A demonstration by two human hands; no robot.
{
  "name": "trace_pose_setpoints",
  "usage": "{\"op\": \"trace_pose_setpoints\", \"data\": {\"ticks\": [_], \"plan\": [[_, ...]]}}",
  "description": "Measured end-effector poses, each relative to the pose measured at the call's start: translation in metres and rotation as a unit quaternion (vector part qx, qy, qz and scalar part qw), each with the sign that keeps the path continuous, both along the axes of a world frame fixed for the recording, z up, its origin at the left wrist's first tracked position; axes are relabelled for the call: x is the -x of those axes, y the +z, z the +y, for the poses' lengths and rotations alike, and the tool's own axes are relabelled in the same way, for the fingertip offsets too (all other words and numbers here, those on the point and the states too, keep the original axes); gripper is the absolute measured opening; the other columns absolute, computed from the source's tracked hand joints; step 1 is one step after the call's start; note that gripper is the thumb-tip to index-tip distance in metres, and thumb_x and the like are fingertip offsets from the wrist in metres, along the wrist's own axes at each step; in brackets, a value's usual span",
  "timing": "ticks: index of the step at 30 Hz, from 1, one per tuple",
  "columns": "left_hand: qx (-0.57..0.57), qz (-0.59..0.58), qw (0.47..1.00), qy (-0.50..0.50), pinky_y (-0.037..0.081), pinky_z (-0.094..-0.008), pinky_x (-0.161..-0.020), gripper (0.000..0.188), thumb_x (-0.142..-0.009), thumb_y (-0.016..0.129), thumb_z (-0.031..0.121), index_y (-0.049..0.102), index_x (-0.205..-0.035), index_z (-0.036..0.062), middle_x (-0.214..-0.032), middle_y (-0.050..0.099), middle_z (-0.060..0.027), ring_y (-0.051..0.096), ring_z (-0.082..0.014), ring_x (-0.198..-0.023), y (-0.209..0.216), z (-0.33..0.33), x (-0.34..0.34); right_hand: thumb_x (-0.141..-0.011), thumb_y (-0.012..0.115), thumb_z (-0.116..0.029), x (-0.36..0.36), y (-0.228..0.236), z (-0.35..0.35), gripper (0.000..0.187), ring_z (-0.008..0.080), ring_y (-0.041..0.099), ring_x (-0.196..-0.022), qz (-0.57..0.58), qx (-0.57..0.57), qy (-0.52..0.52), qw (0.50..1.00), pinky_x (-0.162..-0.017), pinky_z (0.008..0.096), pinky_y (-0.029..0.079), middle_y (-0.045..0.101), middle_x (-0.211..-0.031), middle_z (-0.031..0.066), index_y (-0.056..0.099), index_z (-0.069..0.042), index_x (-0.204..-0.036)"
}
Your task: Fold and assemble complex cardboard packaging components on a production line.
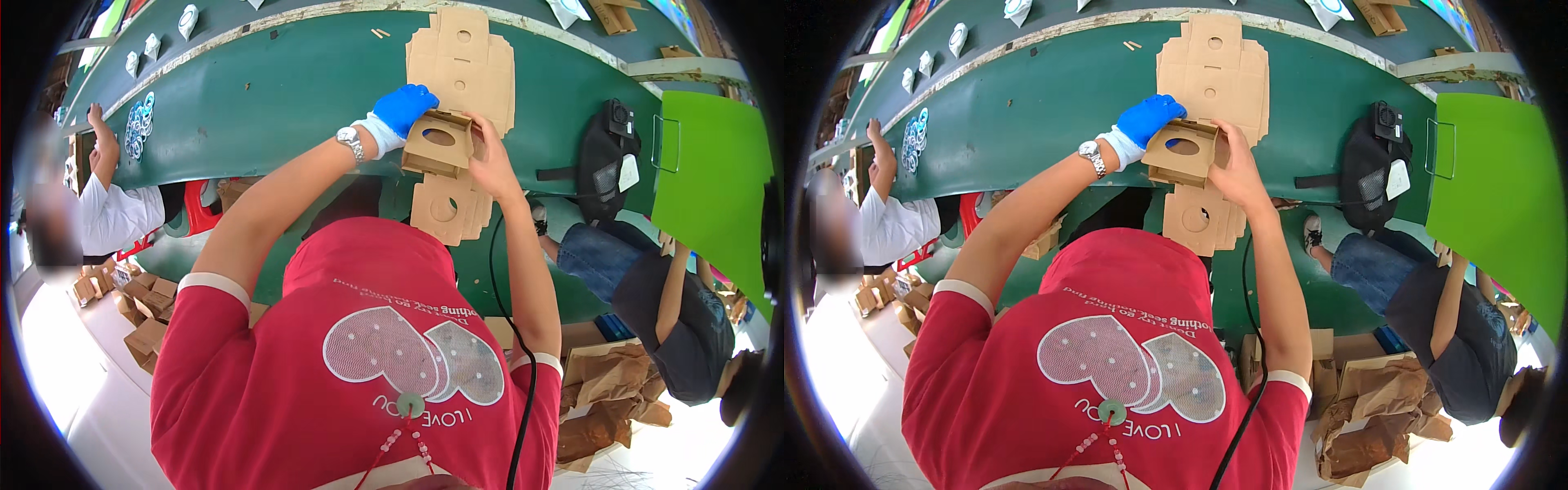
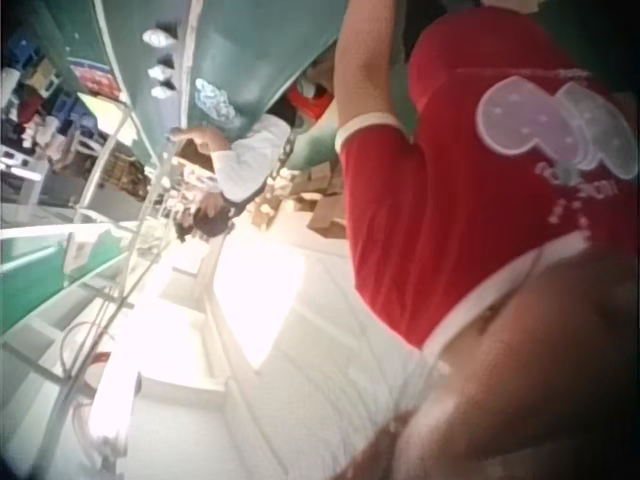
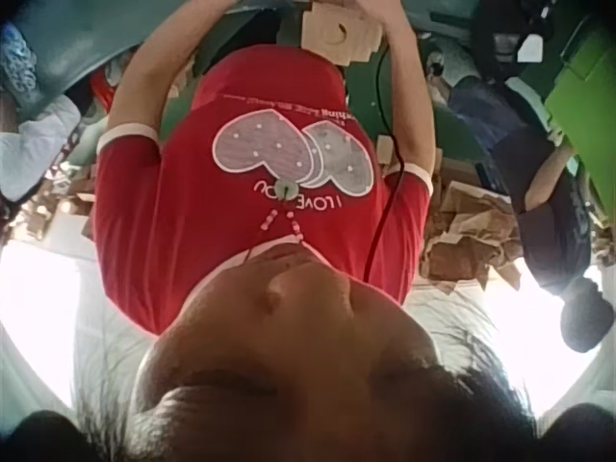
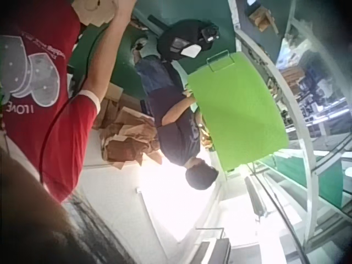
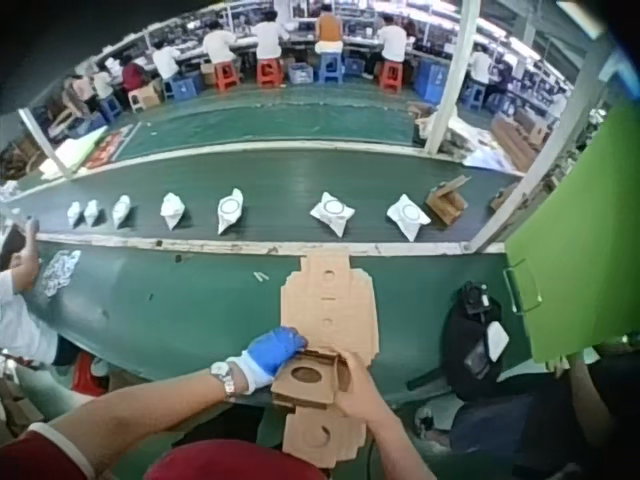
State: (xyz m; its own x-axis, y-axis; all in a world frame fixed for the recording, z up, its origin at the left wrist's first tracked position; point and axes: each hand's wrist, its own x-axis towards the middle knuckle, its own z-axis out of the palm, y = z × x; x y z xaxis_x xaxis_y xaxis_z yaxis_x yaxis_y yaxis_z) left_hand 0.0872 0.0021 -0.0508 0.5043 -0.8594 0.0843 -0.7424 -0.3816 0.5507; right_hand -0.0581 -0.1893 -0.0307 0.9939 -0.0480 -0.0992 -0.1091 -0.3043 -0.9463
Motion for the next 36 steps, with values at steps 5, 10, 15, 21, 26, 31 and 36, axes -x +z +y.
{"op": "trace_pose_setpoints", "data": {"ticks": [5, 10, 15, 21, 26, 31, 36], "plan": [[-0.01, -0.006, 1.0, 0.013, 0.052, -0.04, -0.083, 0.032, -0.077, 0.07, 0.013, 0.06, -0.108, 0.0127, -0.101, 0.062, -0.011, 0.06, -0.0328, -0.098, 0.004, -0.002, 0.009, -0.074, 0.061, 0.001, -0.019, -0.007, 0.013, 0.042, 0.0355, 0.05, -0.108, -0.06, 0.246, -0.047, 0.966, -0.094, 0.039, 0.044, 0.056, -0.112, 0.0153, 0.055, -0.004, -0.116], [-0.015, -0.011, 0.999, 0.042, 0.053, -0.041, -0.08, 0.031, -0.077, 0.072, 0.017, 0.061, -0.106, 0.012, -0.1, 0.062, -0.0112, 0.061, -0.0334, -0.097, 0.001, -0.004, 0.014, -0.074, 0.061, -0.003, -0.031, -0.012, 0.015, 0.028, 0.0328, 0.053, -0.101, -0.071, 0.219, -0.073, 0.97, -0.088, 0.0375, 0.045, 0.059, -0.101, 0.0143, 0.061, -0.003, -0.102], [-0.003, 0.033, 0.995, 0.09, 0.052, -0.0418, -0.082, 0.032, -0.075, 0.074, 0.016, 0.061, -0.104, 0.0107, -0.102, 0.062, -0.0129, 0.061, -0.0346, -0.099, -0.002, -0.001, 0.012, -0.073, 0.063, -0.006, -0.041, 0.002, 0.017, 0.026, 0.0329, 0.055, -0.095, -0.086, 0.246, -0.025, 0.965, -0.085, 0.0389, 0.046, 0.061, -0.094, 0.0142, 0.063, -0.001, -0.098], [0.082, 0.324, 0.915, 0.225, 0.05, -0.037, -0.093, 0.068, -0.081, 0.079, 0.031, 0.05, -0.138, 0.0065, -0.123, 0.061, -0.0153, 0.062, -0.0264, -0.105, 0.023, 0.036, 0.038, -0.08, 0.069, -0.002, -0.037, -0.009, 0.016, 0.021, 0.0216, 0.063, -0.096, 0.087, 0.125, -0.182, 0.971, -0.085, 0.0319, 0.05, 0.066, -0.103, 0.0115, 0.063, 0.0, -0.1], [0.156, 0.641, 0.711, 0.244, 0.055, -0.0324, -0.085, 0.075, -0.087, 0.074, 0.036, 0.042, -0.143, -0.0017, -0.135, 0.056, -0.0135, 0.059, -0.0195, -0.116, 0.04, 0.062, 0.018, -0.085, 0.073, -0.009, -0.06, 0.015, 0.039, 0.041, 0.0224, 0.059, -0.112, 0.055, 0.046, -0.182, 0.981, -0.097, 0.0332, 0.047, 0.061, -0.121, 0.0113, 0.057, -0.002, -0.123], [0.21, 0.567, 0.735, 0.307, 0.053, -0.0322, -0.079, 0.054, -0.09, 0.069, 0.037, 0.058, -0.131, 0.0042, -0.122, 0.063, -0.0072, 0.061, -0.0185, -0.107, 0.033, 0.033, -0.087, -0.09, 0.071, -0.024, -0.035, 0.036, 0.037, 0.06, 0.0267, 0.048, -0.128, 0.086, -0.049, -0.294, 0.951, -0.104, 0.0394, 0.045, 0.044, -0.14, 0.0183, 0.044, 0.003, -0.137], [0.207, 0.469, 0.806, 0.295, 0.048, -0.0321, -0.092, 0.047, -0.094, 0.063, 0.038, 0.06, -0.133, 0.0117, -0.131, 0.06, -0.0042, 0.055, -0.0187, -0.119, 0.051, -0.023, -0.199, -0.09, 0.071, -0.023, 0.03, 0.035, 0.038, 0.06, 0.03, 0.046, -0.127, 0.113, 0.082, -0.317, 0.938, -0.102, 0.0401, 0.044, 0.043, -0.138, 0.0193, 0.043, 0.004, -0.135]]}}
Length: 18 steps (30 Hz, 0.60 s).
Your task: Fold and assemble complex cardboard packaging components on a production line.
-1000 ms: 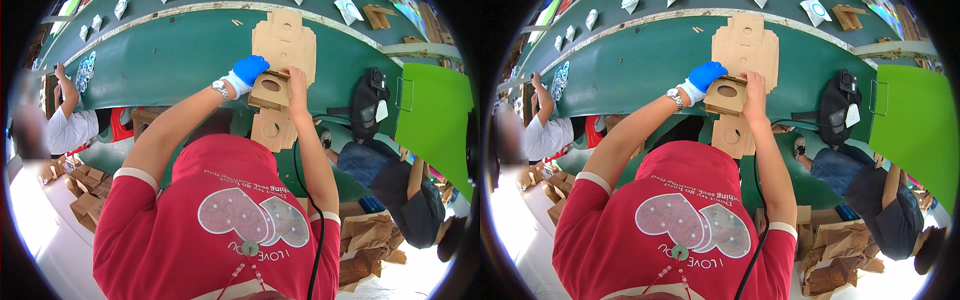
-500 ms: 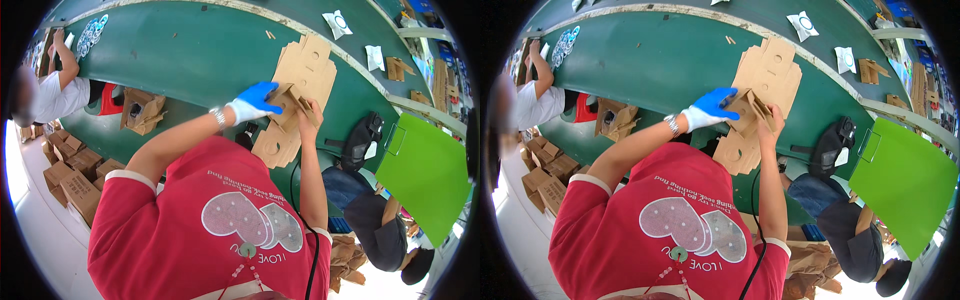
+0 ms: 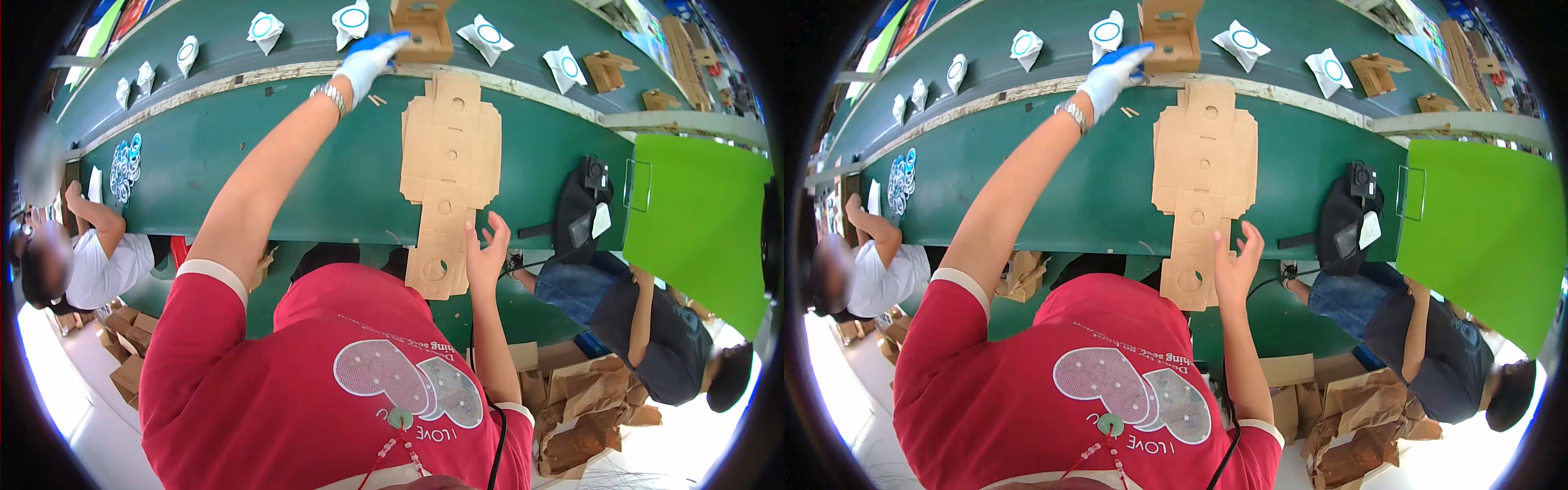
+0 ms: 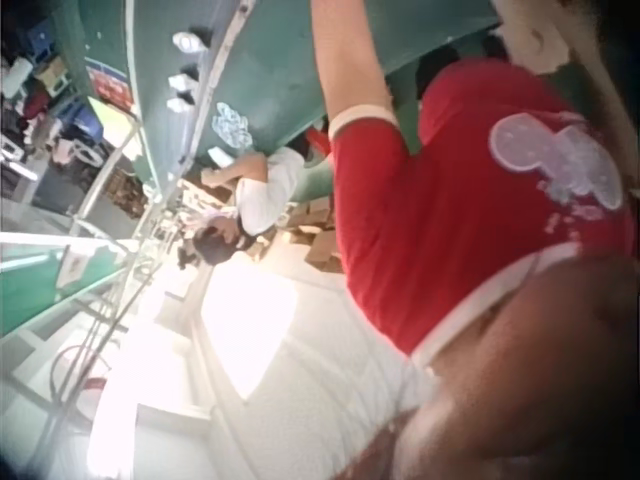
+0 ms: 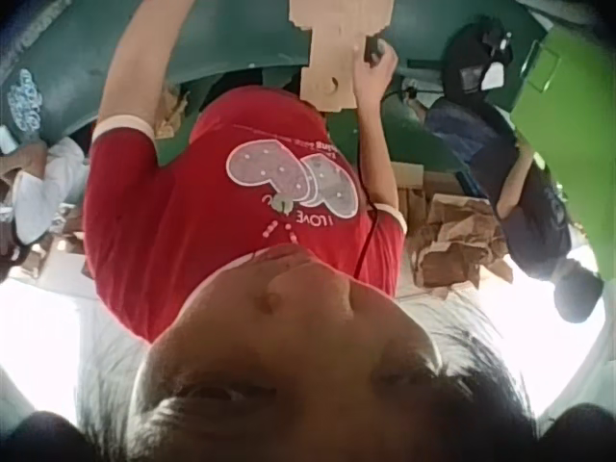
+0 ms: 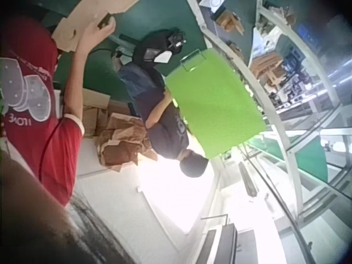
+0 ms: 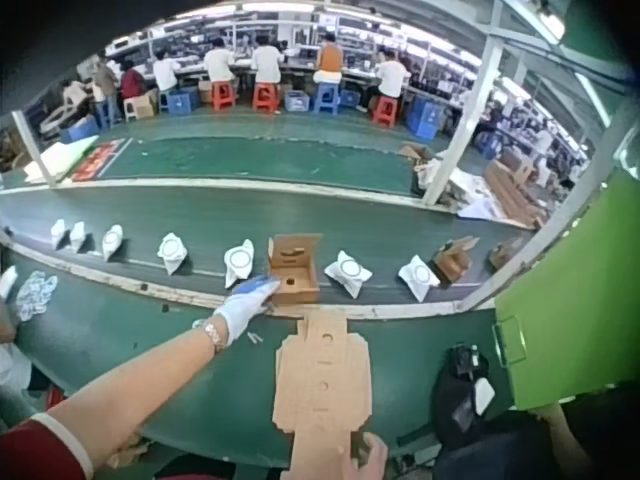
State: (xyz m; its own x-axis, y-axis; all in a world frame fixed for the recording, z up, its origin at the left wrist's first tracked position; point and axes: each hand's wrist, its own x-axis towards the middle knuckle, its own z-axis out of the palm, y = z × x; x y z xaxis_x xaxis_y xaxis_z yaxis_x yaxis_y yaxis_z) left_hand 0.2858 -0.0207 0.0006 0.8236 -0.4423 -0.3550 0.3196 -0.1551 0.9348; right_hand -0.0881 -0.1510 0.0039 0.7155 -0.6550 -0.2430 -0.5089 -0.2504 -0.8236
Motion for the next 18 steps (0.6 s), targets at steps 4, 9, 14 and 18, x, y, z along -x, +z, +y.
{"op": "trace_pose_setpoints", "data": {"ticks": [4, 9, 14, 18], "plan": [[-0.019, -0.056, 0.995, 0.078, 0.038, -0.0307, -0.106, 0.047, -0.096, 0.06, 0.033, 0.056, -0.136, 0.0077, -0.139, 0.054, -0.0067, 0.05, -0.0175, -0.126, 0.016, -0.006, 0.032, -0.082, 0.077, -0.023, 0.044, -0.012, 0.003, 0.068, 0.0372, 0.039, -0.128, 0.102, 0.13, 0.002, 0.986, -0.107, 0.045, 0.037, 0.039, -0.137, 0.0219, 0.042, 0.008, -0.132], [0.072, 0.169, 0.979, 0.088, 0.039, -0.0365, -0.106, 0.06, -0.093, 0.067, 0.037, 0.05, -0.14, 0.0044, -0.141, 0.051, -0.0075, 0.049, -0.019, -0.127, -0.005, 0.071, 0.196, -0.079, 0.078, -0.024, 0.065, -0.015, 0.011, 0.078, 0.0418, 0.035, -0.129, 0.131, 0.125, 0.083, 0.98, -0.111, 0.0467, 0.031, 0.032, -0.139, 0.0265, 0.038, 0.012, -0.136], [-0.005, 0.351, 0.93, 0.109, 0.038, -0.0415, -0.109, 0.052, -0.095, 0.064, 0.03, 0.049, -0.141, 0.0097, -0.141, 0.052, -0.0097, 0.042, -0.0251, -0.137, -0.012, 0.09, 0.343, -0.083, 0.075, -0.026, 0.084, -0.033, 0.012, 0.081, 0.0423, 0.033, -0.131, 0.088, 0.088, 0.11, 0.986, -0.112, 0.0457, 0.028, 0.03, -0.141, 0.0274, 0.033, 0.015, -0.139], [0.072, 0.098, 0.992, -0.034, 0.035, -0.0384, -0.112, 0.053, -0.095, 0.065, 0.029, 0.049, -0.141, 0.008, -0.142, 0.051, -0.0083, 0.04, -0.0233, -0.138, -0.012, 0.065, 0.363, -0.085, 0.072, -0.03, 0.088, -0.036, 0.008, 0.082, 0.0426, 0.032, -0.132, 0.091, 0.061, 0.153, 0.982, -0.113, 0.0456, 0.027, 0.027, -0.145, 0.0286, 0.031, 0.014, -0.141]]}}
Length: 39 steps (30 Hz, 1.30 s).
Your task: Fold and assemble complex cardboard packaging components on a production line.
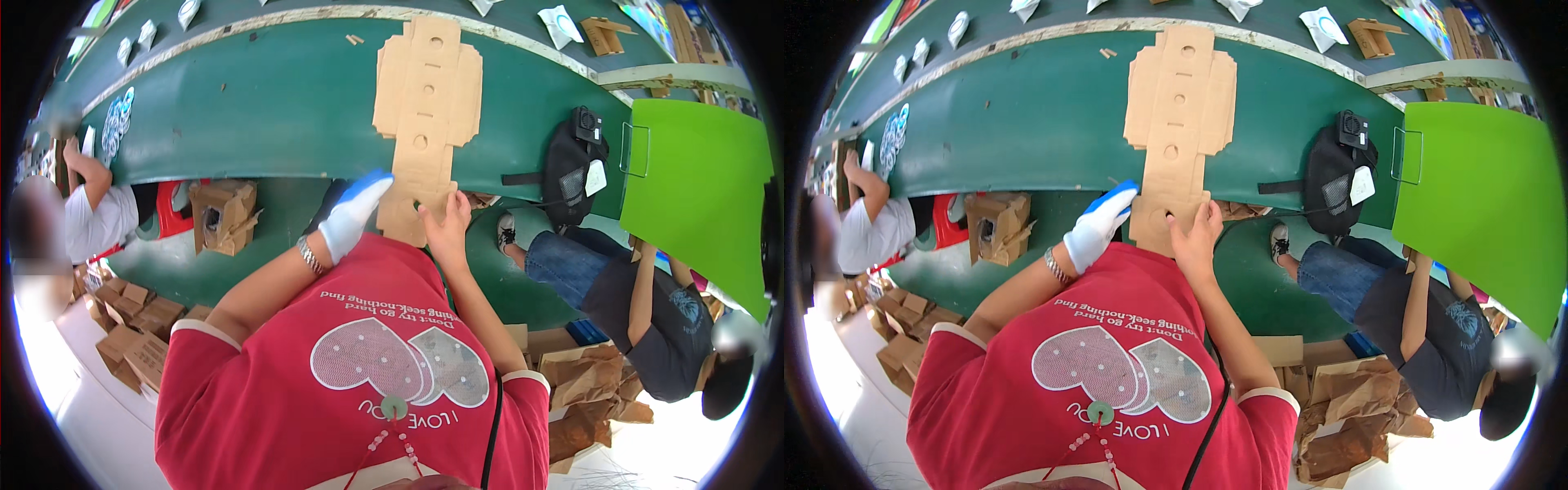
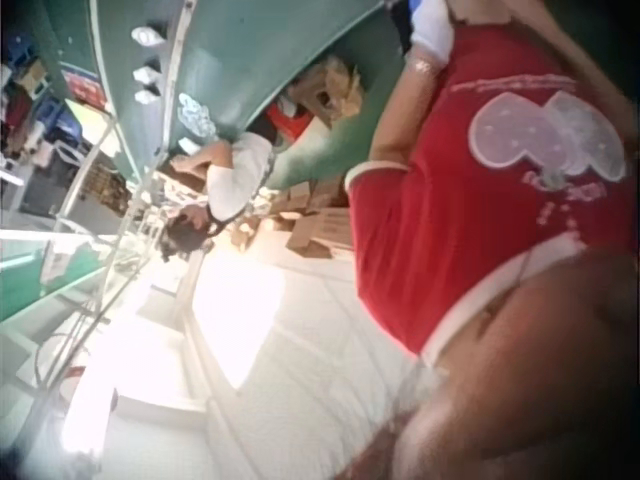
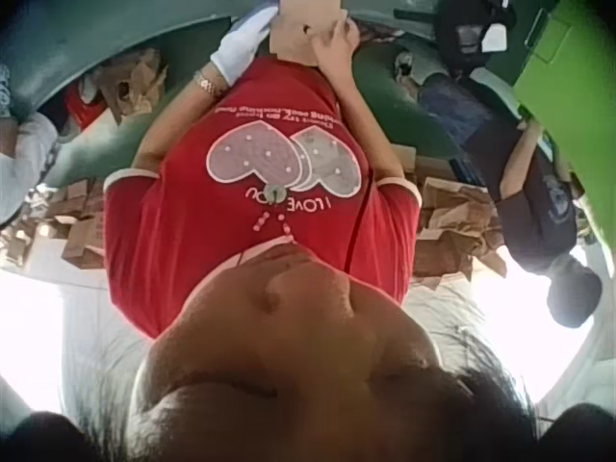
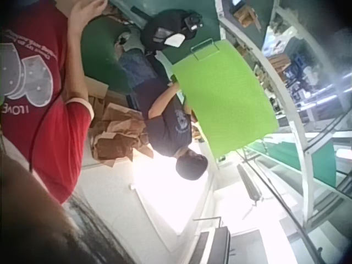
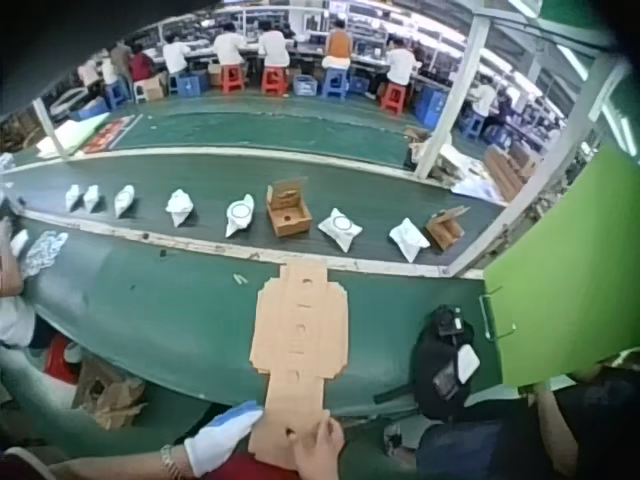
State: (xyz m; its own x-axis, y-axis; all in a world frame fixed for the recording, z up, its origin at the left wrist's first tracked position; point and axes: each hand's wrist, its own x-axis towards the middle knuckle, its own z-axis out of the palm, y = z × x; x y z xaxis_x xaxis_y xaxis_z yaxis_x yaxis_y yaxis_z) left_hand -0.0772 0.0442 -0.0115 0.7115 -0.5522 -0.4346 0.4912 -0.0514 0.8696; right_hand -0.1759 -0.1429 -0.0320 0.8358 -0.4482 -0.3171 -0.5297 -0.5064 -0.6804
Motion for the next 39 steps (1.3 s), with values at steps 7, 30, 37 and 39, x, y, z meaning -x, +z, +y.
{"op": "trace_pose_setpoints", "data": {"ticks": [7, 30, 37, 39], "plan": [[-0.046, 0.204, 0.966, 0.15, 0.036, -0.0331, -0.113, 0.05, -0.097, 0.062, 0.028, 0.051, -0.14, 0.0041, -0.144, 0.051, -0.0073, 0.046, -0.0175, -0.133, 0.039, -0.031, 0.026, -0.09, 0.067, -0.037, -0.002, 0.027, -0.005, 0.082, 0.0353, 0.021, -0.145, 0.065, -0.225, -0.081, 0.969, -0.118, 0.0399, 0.022, 0.025, -0.152, 0.0244, 0.03, 0.013, -0.144], [-0.144, -0.045, 0.975, 0.164, 0.045, -0.0318, -0.092, 0.053, -0.089, 0.072, 0.038, 0.055, -0.121, -0.0005, -0.116, 0.06, -0.0119, 0.057, -0.0184, -0.107, 0.117, -0.07, 0.036, -0.1, 0.059, -0.031, -0.026, 0.09, -0.017, 0.03, 0.0064, 0.053, -0.079, -0.126, -0.313, -0.099, 0.936, -0.069, 0.0232, 0.042, 0.06, -0.089, 0.0, 0.06, -0.001, -0.103], [0.029, 0.079, 0.993, 0.08, 0.052, -0.0248, -0.08, 0.045, -0.1, 0.056, 0.037, 0.053, -0.134, 0.0071, -0.114, 0.064, -0.0014, 0.062, -0.0086, -0.094, 0.089, -0.07, 0.018, -0.1, 0.055, -0.041, -0.037, 0.108, -0.029, 0.036, 0.0081, 0.027, -0.049, -0.051, -0.577, -0.082, 0.811, -0.048, 0.0268, 0.025, 0.028, -0.057, -0.0062, 0.046, -0.015, -0.079], [0.094, 0.104, 0.986, 0.089, 0.05, -0.0288, -0.09, 0.061, -0.102, 0.043, 0.053, 0.047, -0.14, 0.0056, -0.124, 0.061, -0.005, 0.062, -0.0132, -0.102, 0.14, -0.069, 0.013, -0.101, 0.054, -0.04, -0.047, 0.13, -0.041, 0.035, 0.0079, 0.027, -0.049, -0.07, -0.616, -0.083, 0.78, -0.047, 0.0267, 0.025, 0.028, -0.057, -0.0064, 0.046, -0.014, -0.079]]}}
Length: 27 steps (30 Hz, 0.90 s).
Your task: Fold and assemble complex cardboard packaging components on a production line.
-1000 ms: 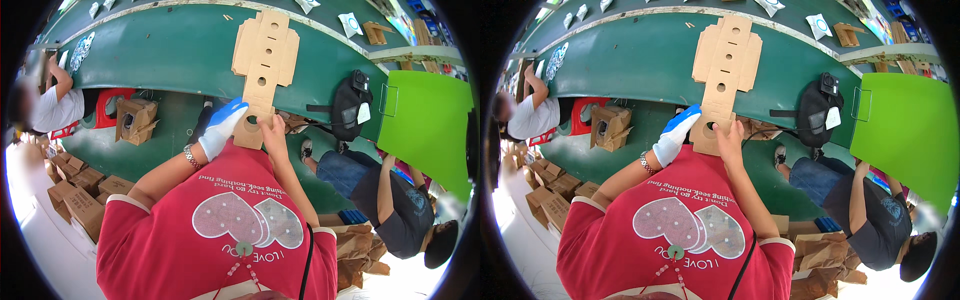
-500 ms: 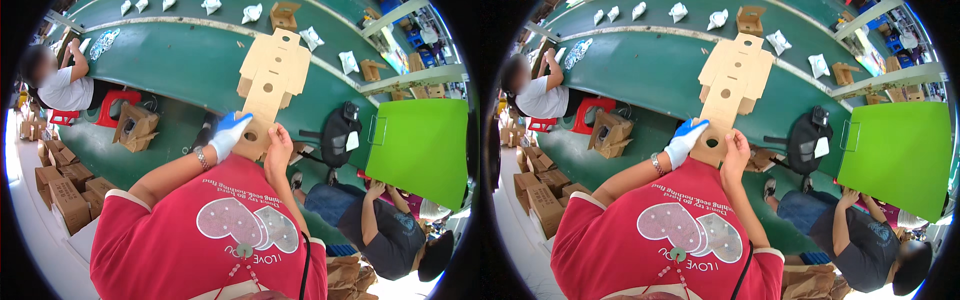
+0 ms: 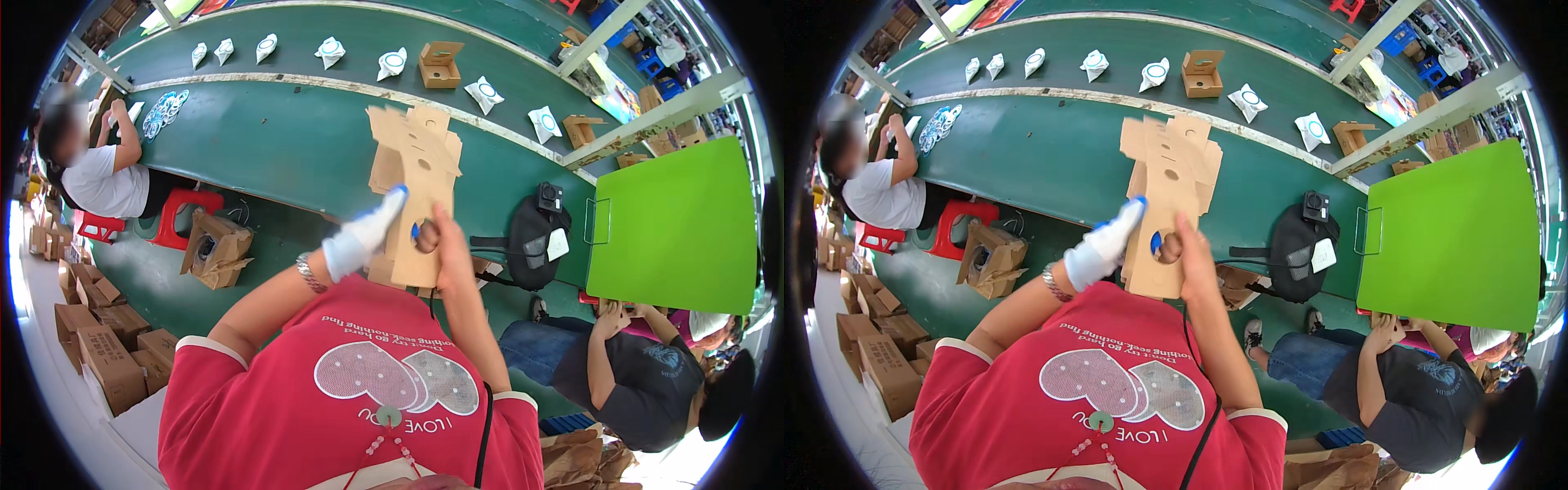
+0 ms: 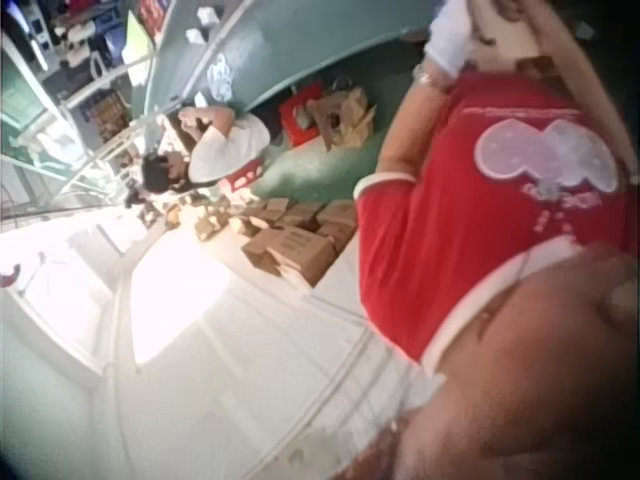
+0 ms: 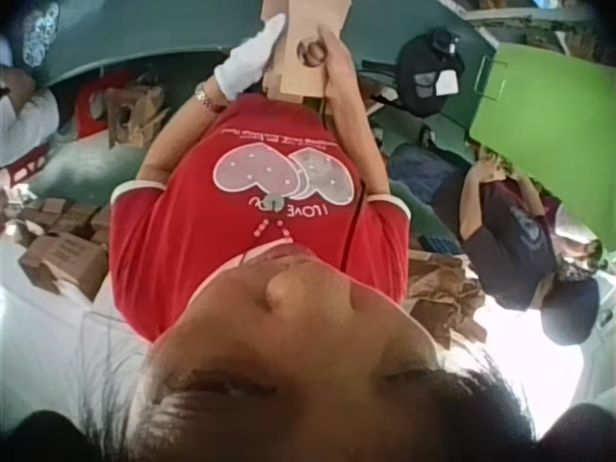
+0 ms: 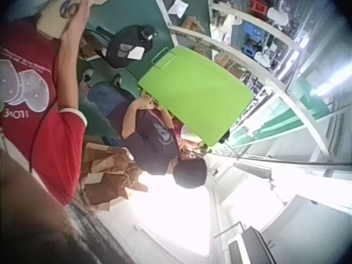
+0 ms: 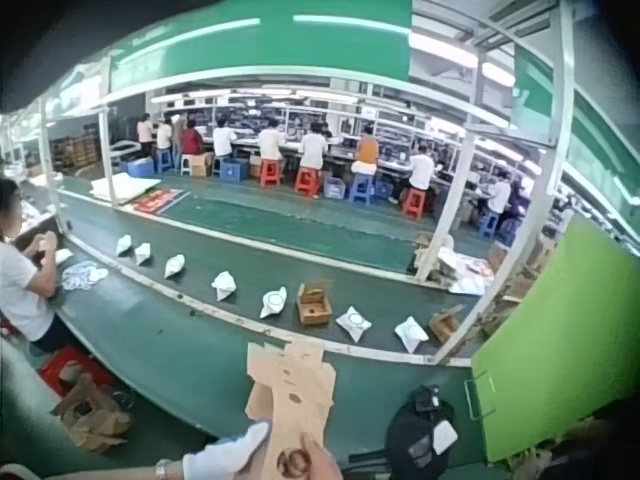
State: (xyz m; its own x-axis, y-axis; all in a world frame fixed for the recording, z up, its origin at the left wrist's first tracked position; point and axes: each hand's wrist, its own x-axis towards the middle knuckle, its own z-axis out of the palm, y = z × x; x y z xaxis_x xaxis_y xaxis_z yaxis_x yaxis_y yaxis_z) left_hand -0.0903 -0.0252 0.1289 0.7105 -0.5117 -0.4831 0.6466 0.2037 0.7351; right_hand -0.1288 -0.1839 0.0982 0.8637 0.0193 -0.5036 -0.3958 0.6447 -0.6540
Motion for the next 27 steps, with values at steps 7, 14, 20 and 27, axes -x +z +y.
{"op": "trace_pose_setpoints", "data": {"ticks": [7, 14, 20, 27], "plan": [[0.136, -0.036, 0.973, 0.181, 0.049, -0.0437, -0.097, 0.075, -0.096, 0.042, 0.065, 0.051, -0.133, 0.0001, -0.13, 0.057, -0.0163, 0.058, -0.0278, -0.117, 0.009, 0.054, -0.083, -0.102, 0.053, -0.037, 0.005, 0.077, 0.006, 0.029, 0.0086, 0.037, -0.049, -0.003, 0.008, 0.101, 0.995, -0.047, 0.0256, 0.033, 0.039, -0.059, -0.0044, 0.055, -0.009, -0.092], [0.134, -0.01, 0.963, 0.233, 0.054, -0.0357, -0.088, 0.027, -0.092, 0.063, 0.011, 0.063, -0.117, 0.0004, -0.107, 0.068, -0.0106, 0.066, -0.0219, -0.1, 0.024, 0.061, -0.067, -0.098, 0.054, -0.052, -0.016, 0.033, -0.016, 0.06, 0.0202, 0.061, -0.104, -0.096, -0.184, 0.127, 0.97, -0.082, 0.0346, 0.051, 0.061, -0.12, 0.0128, 0.049, -0.003, -0.133], [-0.179, -0.235, 0.953, 0.069, 0.051, -0.0314, -0.084, 0.035, -0.088, 0.063, 0.014, 0.062, -0.12, -0.0002, -0.103, 0.069, -0.0114, 0.065, -0.0192, -0.095, -0.015, 0.042, -0.028, -0.093, 0.058, -0.024, -0.043, -0.02, -0.027, 0.057, 0.0309, 0.059, -0.117, -0.108, -0.05, -0.054, 0.991, -0.098, 0.0411, 0.05, 0.055, -0.132, 0.0157, 0.039, -0.003, -0.143], [-0.215, -0.471, 0.849, -0.104, 0.018, -0.0383, -0.119, 0.072, -0.1, 0.054, 0.027, 0.015, -0.155, 0.0007, -0.16, 0.021, -0.0191, 0.019, -0.0286, -0.149, -0.029, 0.07, 0.017, -0.076, 0.044, 0.012, -0.003, 0.019, 0.021, 0.092, 0.0254, 0.052, -0.126, -0.101, 0.167, -0.055, 0.979, -0.096, 0.0323, 0.048, 0.042, -0.148, 0.0107, 0.015, -0.017, -0.159]]}}
